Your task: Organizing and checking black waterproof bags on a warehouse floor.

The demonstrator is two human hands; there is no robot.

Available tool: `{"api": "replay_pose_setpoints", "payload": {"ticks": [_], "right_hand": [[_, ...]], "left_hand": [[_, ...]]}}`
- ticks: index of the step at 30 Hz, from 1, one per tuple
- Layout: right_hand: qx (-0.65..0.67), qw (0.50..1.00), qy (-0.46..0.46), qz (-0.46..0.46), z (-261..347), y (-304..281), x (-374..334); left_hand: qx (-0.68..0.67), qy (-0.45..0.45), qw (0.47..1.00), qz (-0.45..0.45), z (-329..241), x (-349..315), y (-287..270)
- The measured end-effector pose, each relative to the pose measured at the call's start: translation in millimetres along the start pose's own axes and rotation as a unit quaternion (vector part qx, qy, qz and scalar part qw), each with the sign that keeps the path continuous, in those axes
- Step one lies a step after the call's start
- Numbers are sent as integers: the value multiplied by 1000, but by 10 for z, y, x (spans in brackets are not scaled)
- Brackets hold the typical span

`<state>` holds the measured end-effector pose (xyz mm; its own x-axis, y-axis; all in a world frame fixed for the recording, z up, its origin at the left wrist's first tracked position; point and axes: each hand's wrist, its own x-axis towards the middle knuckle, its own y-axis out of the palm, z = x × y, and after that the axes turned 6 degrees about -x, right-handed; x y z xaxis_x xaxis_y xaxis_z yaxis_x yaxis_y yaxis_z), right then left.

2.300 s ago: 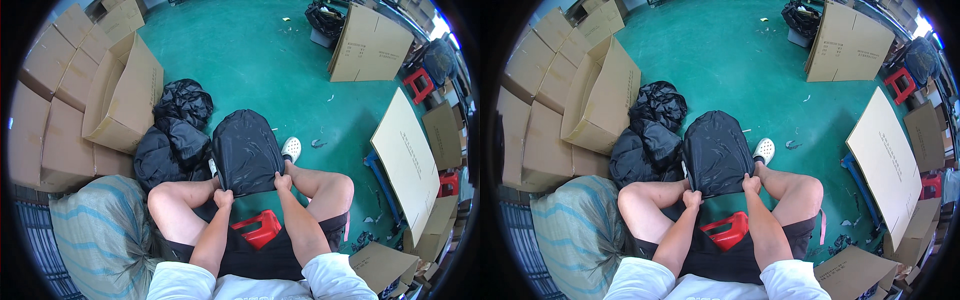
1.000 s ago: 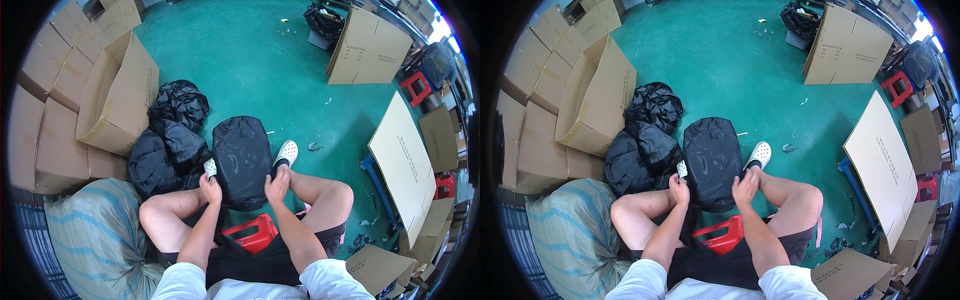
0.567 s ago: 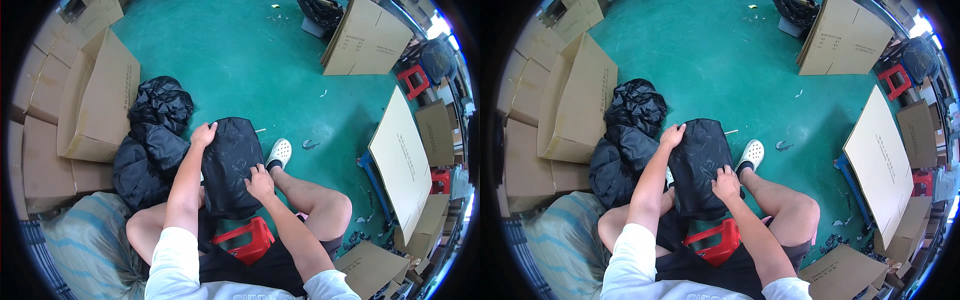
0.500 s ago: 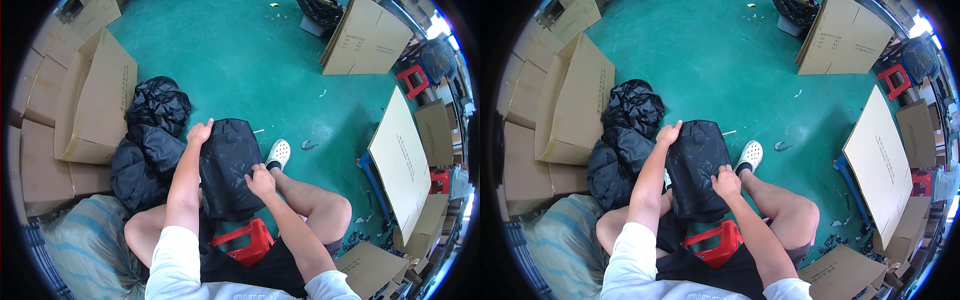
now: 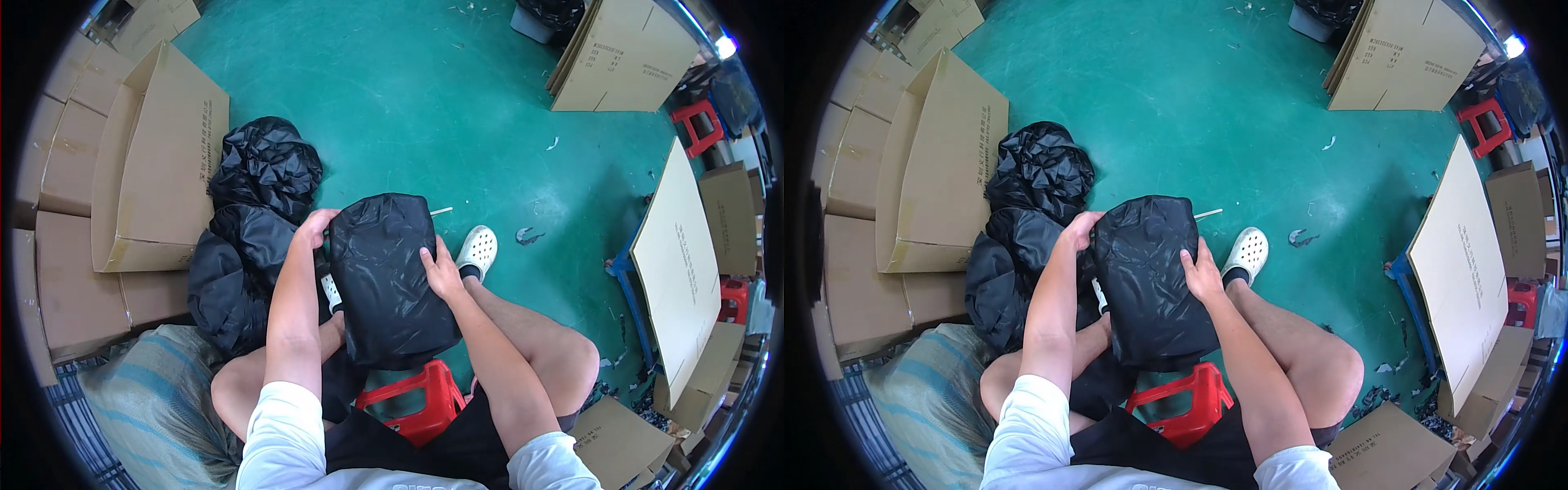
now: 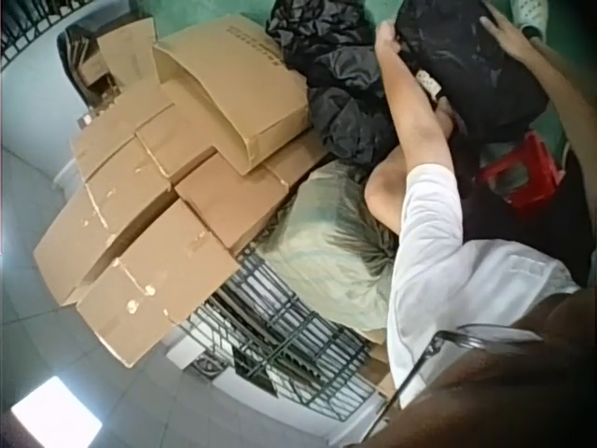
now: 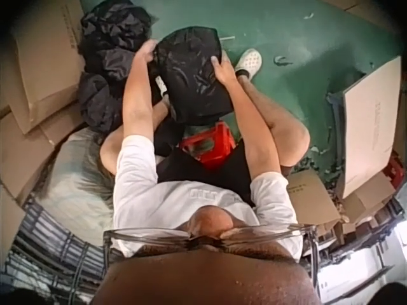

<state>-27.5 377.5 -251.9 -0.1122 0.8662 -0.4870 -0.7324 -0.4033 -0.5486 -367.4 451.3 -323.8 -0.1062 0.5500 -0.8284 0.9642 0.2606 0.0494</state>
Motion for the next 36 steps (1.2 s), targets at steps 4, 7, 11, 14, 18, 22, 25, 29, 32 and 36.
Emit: {"api": "replay_pose_setpoints", "payload": {"ticks": [4,7,11,14,18,22,25,29,32,36], "right_hand": [[-24,996,50,74,5,-64,-109],[-106,978,81,161,-66,-333,-129],[-242,947,-102,187,428,-1047,-156],[-246,954,-162,50,810,-1630,-466],[-107,963,-249,0,1163,-1935,-1150],[-159,952,-217,145,1034,-1864,-1345],[-274,918,-193,212,964,-1791,-1324],[-247,929,-197,193,1067,-1766,-1332],[-223,939,-187,183,1049,-1834,-1306],[-260,929,-194,176,954,-1797,-1198]], "left_hand": [[-64,172,972,-147,218,123,-182],[55,209,936,-279,279,81,-49],[105,240,892,-368,532,-301,-147],[-4,382,876,-294,901,-772,255],[143,371,877,-271,1498,-1423,683],[183,217,926,-248,1774,-1680,696],[288,216,881,-307,1673,-1721,324],[420,267,759,-421,1341,-1882,-370],[483,249,681,-490,826,-2189,-811],[486,226,620,-573,389,-2582,-1523]]}}
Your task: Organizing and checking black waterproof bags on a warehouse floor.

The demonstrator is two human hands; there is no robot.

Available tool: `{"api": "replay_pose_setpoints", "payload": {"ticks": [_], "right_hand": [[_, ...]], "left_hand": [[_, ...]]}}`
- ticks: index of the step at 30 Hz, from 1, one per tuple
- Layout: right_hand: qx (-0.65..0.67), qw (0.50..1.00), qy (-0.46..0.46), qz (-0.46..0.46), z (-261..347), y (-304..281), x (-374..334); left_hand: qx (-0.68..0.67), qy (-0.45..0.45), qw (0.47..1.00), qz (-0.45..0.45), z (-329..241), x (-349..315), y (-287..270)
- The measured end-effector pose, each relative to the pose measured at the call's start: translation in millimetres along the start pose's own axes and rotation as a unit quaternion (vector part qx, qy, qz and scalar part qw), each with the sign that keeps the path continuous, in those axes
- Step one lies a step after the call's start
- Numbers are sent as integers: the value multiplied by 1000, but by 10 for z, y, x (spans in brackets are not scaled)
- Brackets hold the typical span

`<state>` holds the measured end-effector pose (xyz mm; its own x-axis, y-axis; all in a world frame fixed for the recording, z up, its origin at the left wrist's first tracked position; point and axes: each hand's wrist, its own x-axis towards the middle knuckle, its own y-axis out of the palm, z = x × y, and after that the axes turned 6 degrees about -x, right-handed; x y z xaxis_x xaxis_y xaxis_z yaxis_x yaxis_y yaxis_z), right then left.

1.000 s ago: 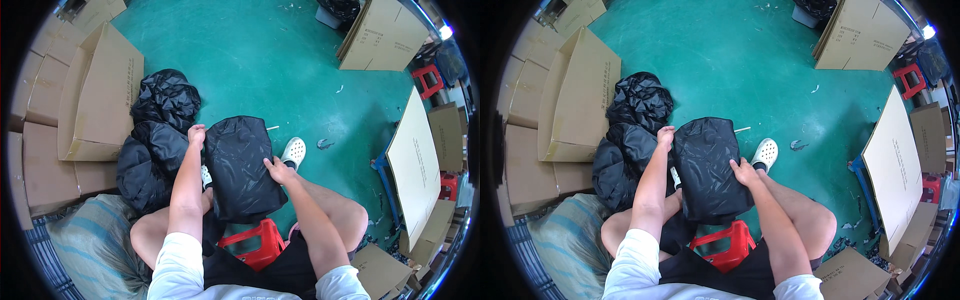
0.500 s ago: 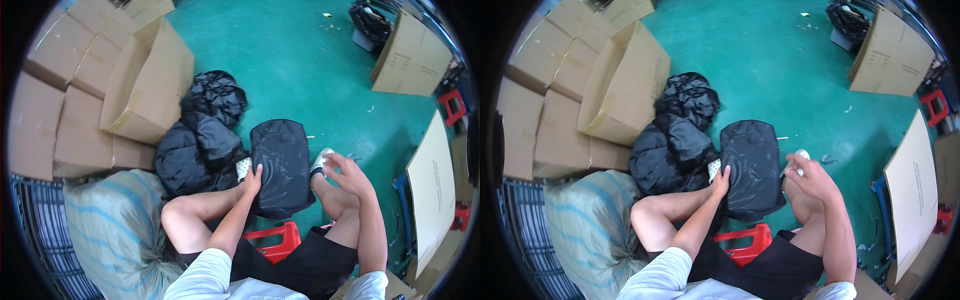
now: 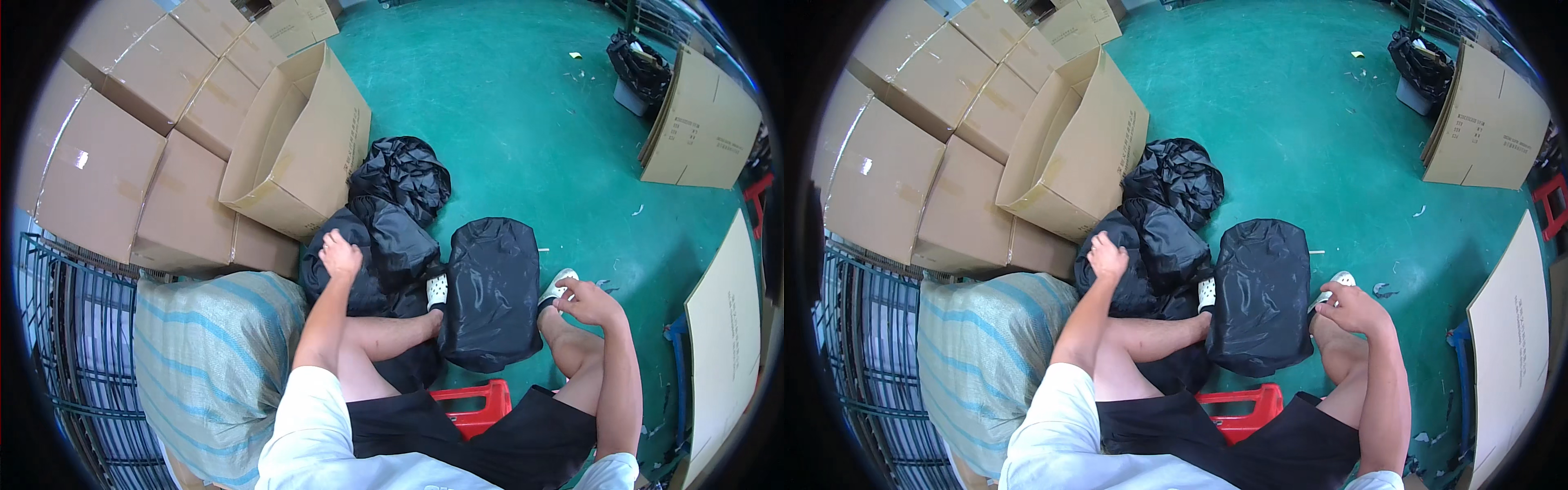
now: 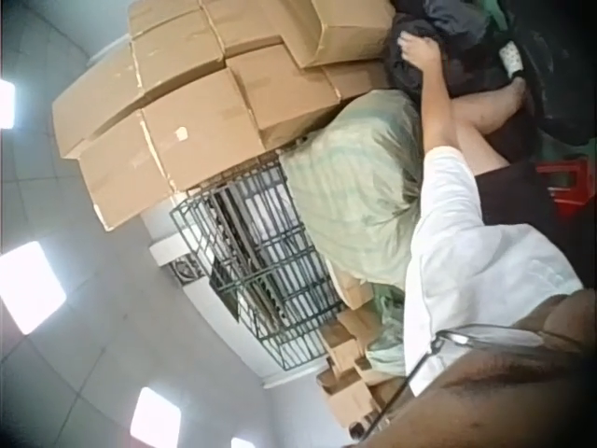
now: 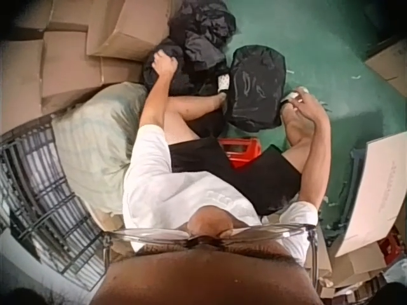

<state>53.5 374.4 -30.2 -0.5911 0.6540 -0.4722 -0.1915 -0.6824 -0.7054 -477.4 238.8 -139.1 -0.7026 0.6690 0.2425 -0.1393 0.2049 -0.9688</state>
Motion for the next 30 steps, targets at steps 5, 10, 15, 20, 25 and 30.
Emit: {"api": "replay_pose_setpoints", "payload": {"ticks": [5,10,15,20,25,30], "right_hand": [[0,1000,17,16,-76,3,55],[-15,1000,14,13,10,10,127],[-19,1000,6,12,39,3,173],[-33,999,-2,16,46,16,187],[-21,999,17,27,207,-50,165],[-64,997,-33,16,317,39,256]], "left_hand": [[57,59,989,120,506,132,-49],[-44,-166,950,259,671,108,-6],[75,-75,942,319,641,154,-59],[80,-64,984,143,431,291,-184],[-74,-196,977,-32,439,375,-498],[-218,-296,903,-220,774,272,-762]]}}
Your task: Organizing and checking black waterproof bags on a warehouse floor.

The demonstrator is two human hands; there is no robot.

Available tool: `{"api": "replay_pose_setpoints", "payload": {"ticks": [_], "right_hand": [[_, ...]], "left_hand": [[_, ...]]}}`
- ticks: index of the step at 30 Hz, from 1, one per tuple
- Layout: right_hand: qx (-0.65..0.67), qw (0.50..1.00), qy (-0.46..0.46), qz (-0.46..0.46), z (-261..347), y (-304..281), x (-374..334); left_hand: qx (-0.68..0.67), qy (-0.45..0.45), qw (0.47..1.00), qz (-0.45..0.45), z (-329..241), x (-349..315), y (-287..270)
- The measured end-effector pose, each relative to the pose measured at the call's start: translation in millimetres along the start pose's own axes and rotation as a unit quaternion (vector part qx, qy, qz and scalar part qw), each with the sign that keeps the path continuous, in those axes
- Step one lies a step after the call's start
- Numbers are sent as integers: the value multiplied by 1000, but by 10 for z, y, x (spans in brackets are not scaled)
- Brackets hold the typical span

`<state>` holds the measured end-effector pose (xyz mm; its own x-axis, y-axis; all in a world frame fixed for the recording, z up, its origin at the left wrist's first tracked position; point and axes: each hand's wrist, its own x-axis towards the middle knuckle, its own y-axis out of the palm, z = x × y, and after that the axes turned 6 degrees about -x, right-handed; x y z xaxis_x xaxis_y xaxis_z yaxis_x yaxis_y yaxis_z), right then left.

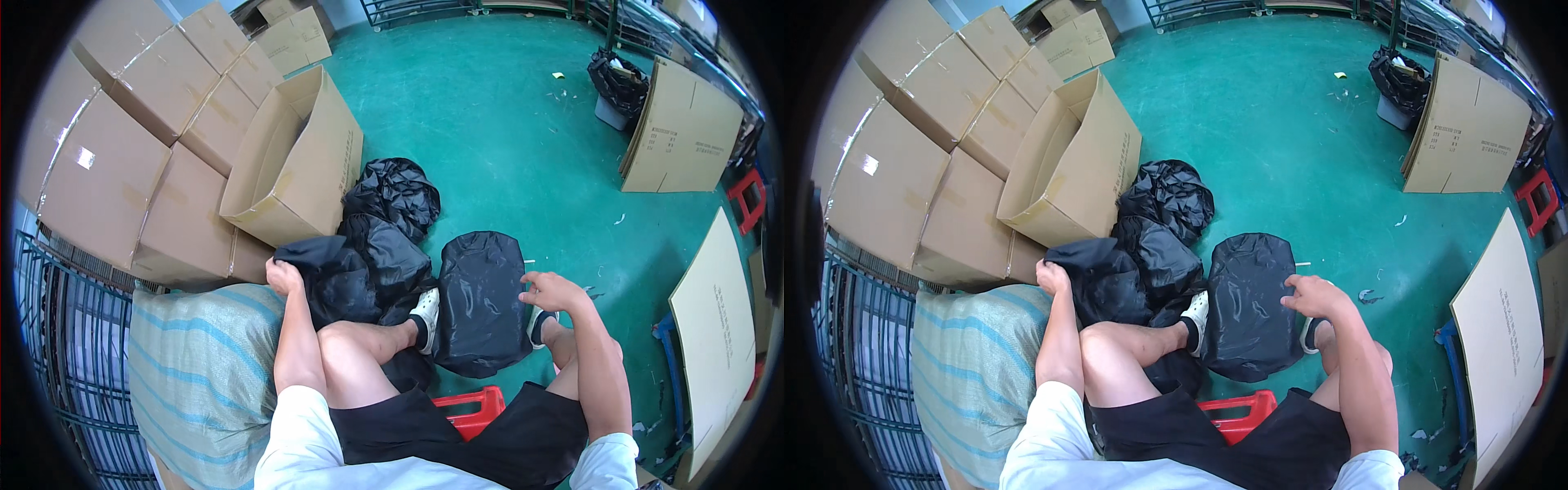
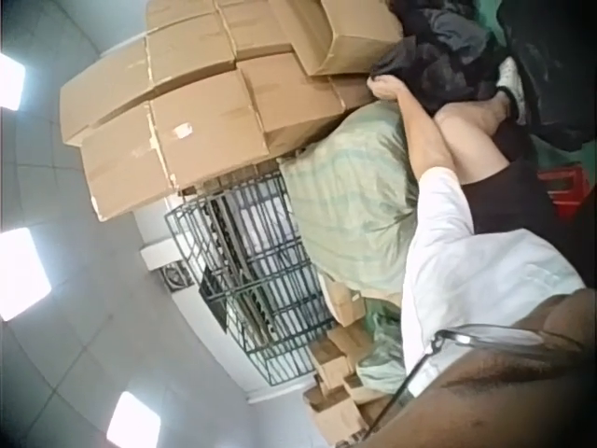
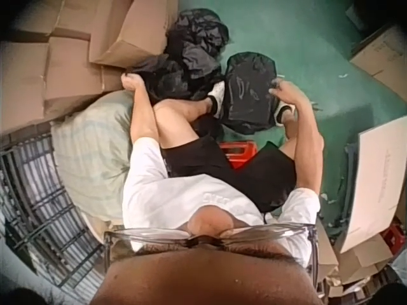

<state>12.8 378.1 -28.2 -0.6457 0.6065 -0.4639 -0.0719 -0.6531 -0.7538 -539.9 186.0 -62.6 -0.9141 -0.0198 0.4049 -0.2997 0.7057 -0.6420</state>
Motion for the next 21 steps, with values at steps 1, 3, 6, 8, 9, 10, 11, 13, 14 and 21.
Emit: {"api": "replay_pose_setpoints", "payload": {"ticks": [1,3,6,8,9,10,11,13,14,21], "right_hand": [[-6,1000,-16,6,38,6,33],[-9,1000,-20,-4,113,22,97],[8,1000,-23,-16,125,-13,149],[28,999,-37,-22,175,31,141],[21,996,-67,-54,195,70,204],[15,992,-93,-86,269,58,226],[40,989,-100,-101,344,35,224],[86,979,-121,-143,384,81,214],[129,965,-144,-176,373,89,205],[151,945,-187,-222,511,73,115]], "left_hand": [[-39,19,998,-43,62,108,3],[-135,58,980,-133,-103,207,-104],[-379,179,900,-120,-1295,113,-559],[-475,256,842,-11,-2006,124,-845],[-520,257,812,70,-2290,152,-958],[-559,257,773,152,-2486,161,-1034],[-563,263,769,151,-2617,124,-1118],[-603,202,687,352,-2832,-56,-1141],[-608,204,678,359,-2888,-212,-1086],[-703,-32,515,489,-2555,-1907,-54]]}}
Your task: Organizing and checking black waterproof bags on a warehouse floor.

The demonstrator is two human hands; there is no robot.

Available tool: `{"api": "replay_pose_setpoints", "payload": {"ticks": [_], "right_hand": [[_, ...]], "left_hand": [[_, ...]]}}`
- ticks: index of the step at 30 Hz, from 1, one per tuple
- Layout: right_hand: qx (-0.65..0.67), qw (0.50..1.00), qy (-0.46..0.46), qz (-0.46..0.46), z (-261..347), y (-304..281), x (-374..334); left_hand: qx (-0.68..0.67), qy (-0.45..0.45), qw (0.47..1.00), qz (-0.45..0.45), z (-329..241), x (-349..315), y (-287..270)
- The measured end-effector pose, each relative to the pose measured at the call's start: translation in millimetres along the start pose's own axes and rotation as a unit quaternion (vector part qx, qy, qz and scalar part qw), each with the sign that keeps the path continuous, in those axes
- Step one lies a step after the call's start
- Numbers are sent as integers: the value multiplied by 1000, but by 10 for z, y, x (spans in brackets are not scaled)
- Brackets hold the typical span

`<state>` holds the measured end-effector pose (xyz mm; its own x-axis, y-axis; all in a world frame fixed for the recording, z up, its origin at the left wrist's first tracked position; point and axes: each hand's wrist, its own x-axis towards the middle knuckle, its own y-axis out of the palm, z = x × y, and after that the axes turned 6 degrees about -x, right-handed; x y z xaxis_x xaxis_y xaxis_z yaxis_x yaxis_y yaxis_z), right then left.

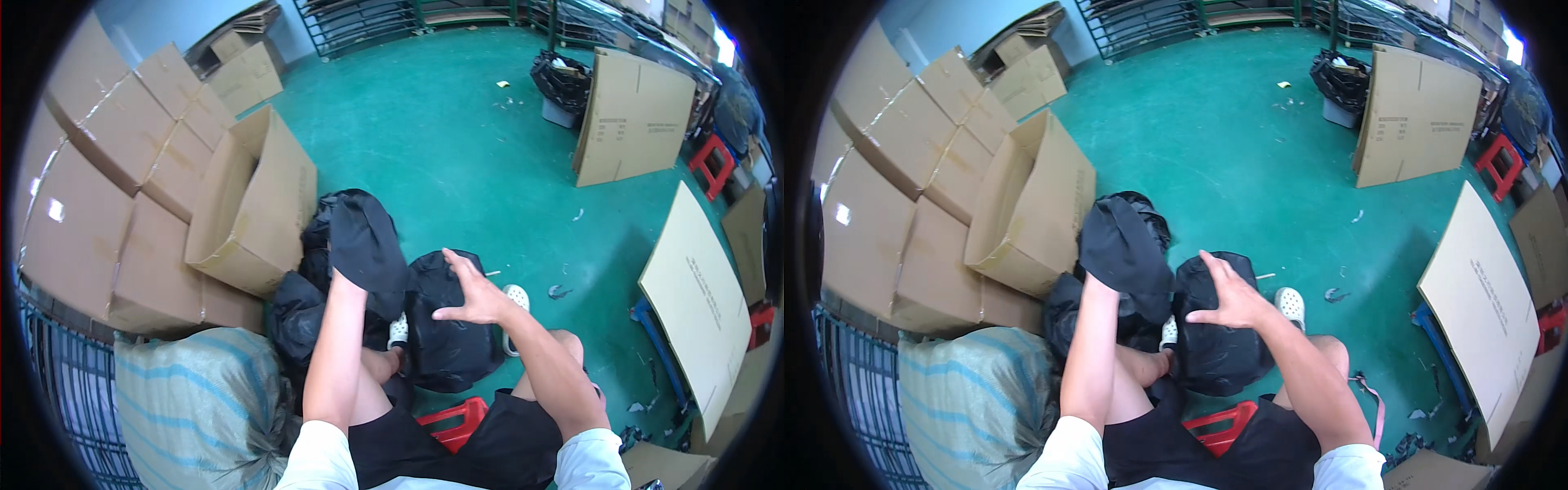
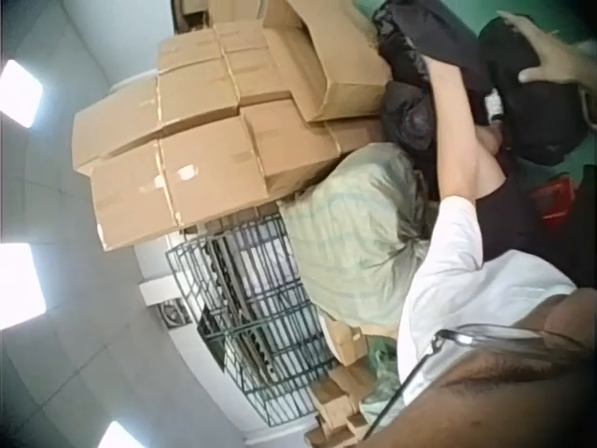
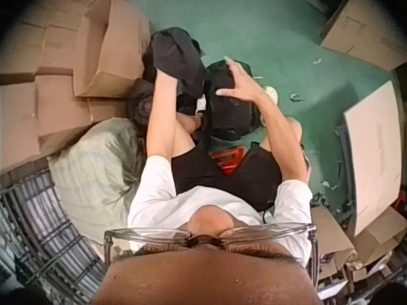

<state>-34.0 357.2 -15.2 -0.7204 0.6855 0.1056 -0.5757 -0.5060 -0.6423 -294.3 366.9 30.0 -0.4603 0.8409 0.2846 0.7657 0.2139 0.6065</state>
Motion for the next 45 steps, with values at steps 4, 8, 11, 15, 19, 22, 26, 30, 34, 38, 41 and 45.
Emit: {"api": "replay_pose_setpoints", "payload": {"ticks": [4,8,11,15,19,22,26,30,34,38,41,45], "right_hand": [[64,997,-18,-31,80,58,147],[158,984,30,-75,169,71,339],[186,973,90,-101,32,125,476],[415,898,74,-125,-188,142,509],[518,830,128,-159,-232,-118,503],[500,843,113,-164,-140,-319,478],[424,879,119,-180,-194,-305,482],[526,814,166,-183,-236,-271,537],[555,793,193,-161,-305,-233,459],[519,776,283,-221,-179,-141,486],[519,802,217,-202,-147,-230,499],[92,939,179,-278,-133,-338,482]], "left_hand": [[-222,-185,957,-37,739,-385,55],[-65,-168,980,-80,566,-300,294],[-24,-132,990,-48,529,-121,336],[69,-236,969,-21,361,-39,311],[124,-301,945,19,114,46,258],[157,-338,927,53,10,86,204],[204,-340,916,59,62,14,33],[283,-309,908,25,-49,15,-163],[205,-235,948,59,-46,-68,-99],[39,-327,944,1,-103,-140,-38],[-56,-419,905,-45,-175,-167,99],[325,-268,893,159,-175,-148,164]]}}
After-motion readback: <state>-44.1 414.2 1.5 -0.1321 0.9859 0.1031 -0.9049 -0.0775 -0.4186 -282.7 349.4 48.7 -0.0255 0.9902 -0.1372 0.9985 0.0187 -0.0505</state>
